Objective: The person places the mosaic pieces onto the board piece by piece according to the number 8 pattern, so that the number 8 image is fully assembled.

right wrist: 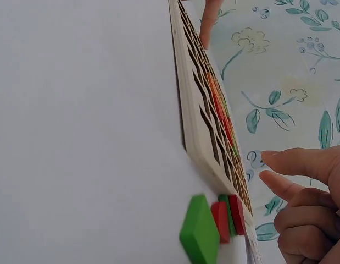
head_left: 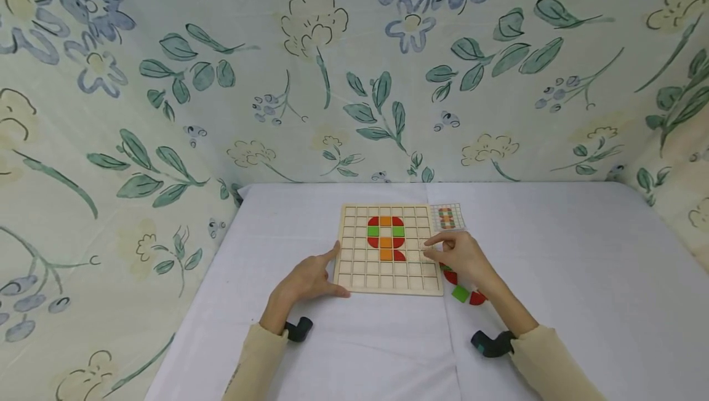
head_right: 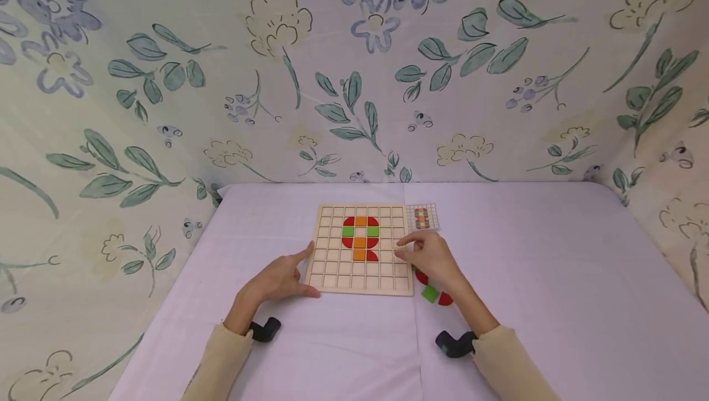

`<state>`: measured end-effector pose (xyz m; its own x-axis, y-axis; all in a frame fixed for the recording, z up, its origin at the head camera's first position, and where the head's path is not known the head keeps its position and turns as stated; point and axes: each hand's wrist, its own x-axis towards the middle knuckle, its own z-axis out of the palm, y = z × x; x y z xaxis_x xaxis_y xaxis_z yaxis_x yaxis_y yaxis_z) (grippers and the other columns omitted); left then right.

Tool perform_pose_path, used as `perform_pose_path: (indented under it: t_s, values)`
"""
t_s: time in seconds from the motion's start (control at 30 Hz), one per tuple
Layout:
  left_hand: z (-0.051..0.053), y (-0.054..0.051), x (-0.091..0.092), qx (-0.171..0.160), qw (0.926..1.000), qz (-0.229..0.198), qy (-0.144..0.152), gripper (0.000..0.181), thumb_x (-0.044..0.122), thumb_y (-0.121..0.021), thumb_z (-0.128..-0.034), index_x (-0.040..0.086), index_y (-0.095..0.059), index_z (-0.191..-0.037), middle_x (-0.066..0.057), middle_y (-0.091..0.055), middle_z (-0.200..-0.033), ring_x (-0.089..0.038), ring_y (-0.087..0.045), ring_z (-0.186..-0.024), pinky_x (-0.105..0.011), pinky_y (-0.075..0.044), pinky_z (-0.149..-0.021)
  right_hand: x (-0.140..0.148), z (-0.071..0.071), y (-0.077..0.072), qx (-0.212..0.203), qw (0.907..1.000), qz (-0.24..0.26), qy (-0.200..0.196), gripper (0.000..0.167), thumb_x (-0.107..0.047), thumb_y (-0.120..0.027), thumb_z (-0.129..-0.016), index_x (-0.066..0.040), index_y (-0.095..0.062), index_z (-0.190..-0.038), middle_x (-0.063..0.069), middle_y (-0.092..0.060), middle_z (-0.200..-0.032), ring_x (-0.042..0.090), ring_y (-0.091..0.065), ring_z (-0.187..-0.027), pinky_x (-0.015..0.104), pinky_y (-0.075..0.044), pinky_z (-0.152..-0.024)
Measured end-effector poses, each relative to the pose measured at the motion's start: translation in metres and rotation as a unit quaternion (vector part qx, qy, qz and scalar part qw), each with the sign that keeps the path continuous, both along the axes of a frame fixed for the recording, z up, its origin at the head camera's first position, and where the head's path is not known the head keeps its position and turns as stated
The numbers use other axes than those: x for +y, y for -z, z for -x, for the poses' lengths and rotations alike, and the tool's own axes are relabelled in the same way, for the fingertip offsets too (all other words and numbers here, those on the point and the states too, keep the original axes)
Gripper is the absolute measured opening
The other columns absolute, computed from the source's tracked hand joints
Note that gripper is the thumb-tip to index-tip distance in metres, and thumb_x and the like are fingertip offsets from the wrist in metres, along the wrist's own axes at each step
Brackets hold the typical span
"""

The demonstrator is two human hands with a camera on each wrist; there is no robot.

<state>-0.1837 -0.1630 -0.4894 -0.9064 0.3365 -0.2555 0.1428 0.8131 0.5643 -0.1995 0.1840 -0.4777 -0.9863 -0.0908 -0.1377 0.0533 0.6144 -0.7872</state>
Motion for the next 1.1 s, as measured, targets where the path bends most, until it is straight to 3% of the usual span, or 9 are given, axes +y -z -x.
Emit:
perform_pose_path:
  t_s: [0.17, 0.37, 0.67, 1.1]
  values:
    - [0.000, 0.000, 0.000, -0.002, 1.0000, 0.000, -0.003, 0.120, 0.046, -0.093, -0.0722, 0.017, -0.024, -0.166, -0.001, -0.050, -0.071, -0.014, -0.042, -0.063, -0.029, -0.034, -0.058, 0.026, -0.007, -0.001, -0.004, 0.9995, -0.030, 0.008, 0.031, -0.024, -0.079, -0.091, -0.005, -0.076, -0.115, -0.001, -0.036, -0.063, 0.017, -0.036, -0.058, 0.025, -0.028, -0.051]
    - [0.000, 0.000, 0.000, -0.002, 1.0000, 0.000, -0.002, 0.120, 0.046, -0.093, -0.0723, 0.016, -0.024, -0.166, -0.003, -0.052, -0.074, -0.014, -0.044, -0.065, -0.029, -0.036, -0.060, 0.041, -0.015, 0.002, -0.025, 0.9992, -0.031, 0.009, 0.036, -0.022, -0.080, -0.090, -0.005, -0.074, -0.121, -0.001, -0.038, -0.061, 0.016, -0.036, -0.056, 0.024, -0.030, -0.049]
    - [0.000, -0.002, 0.001, -0.003, 1.0000, 0.002, -0.003, 0.119, 0.045, -0.093, -0.0723, 0.016, -0.025, -0.166, -0.002, -0.051, -0.074, -0.014, -0.043, -0.066, -0.029, -0.035, -0.060, 0.034, -0.016, 0.010, -0.017, 0.9992, -0.035, -0.003, 0.039, -0.022, -0.082, -0.088, -0.004, -0.073, -0.122, -0.002, -0.037, -0.059, 0.013, -0.035, -0.051, 0.023, -0.028, -0.047]
    - [-0.001, -0.003, 0.001, -0.006, 1.0000, 0.005, -0.005, 0.119, 0.045, -0.093, -0.0729, 0.016, -0.025, -0.165, -0.001, -0.049, -0.073, -0.014, -0.042, -0.065, -0.029, -0.035, -0.060, 0.035, -0.015, 0.012, -0.006, 0.9977, -0.066, 0.013, 0.038, -0.026, -0.082, -0.089, -0.005, -0.074, -0.119, 0.000, -0.040, -0.062, 0.016, -0.039, -0.053, 0.025, -0.032, -0.047]
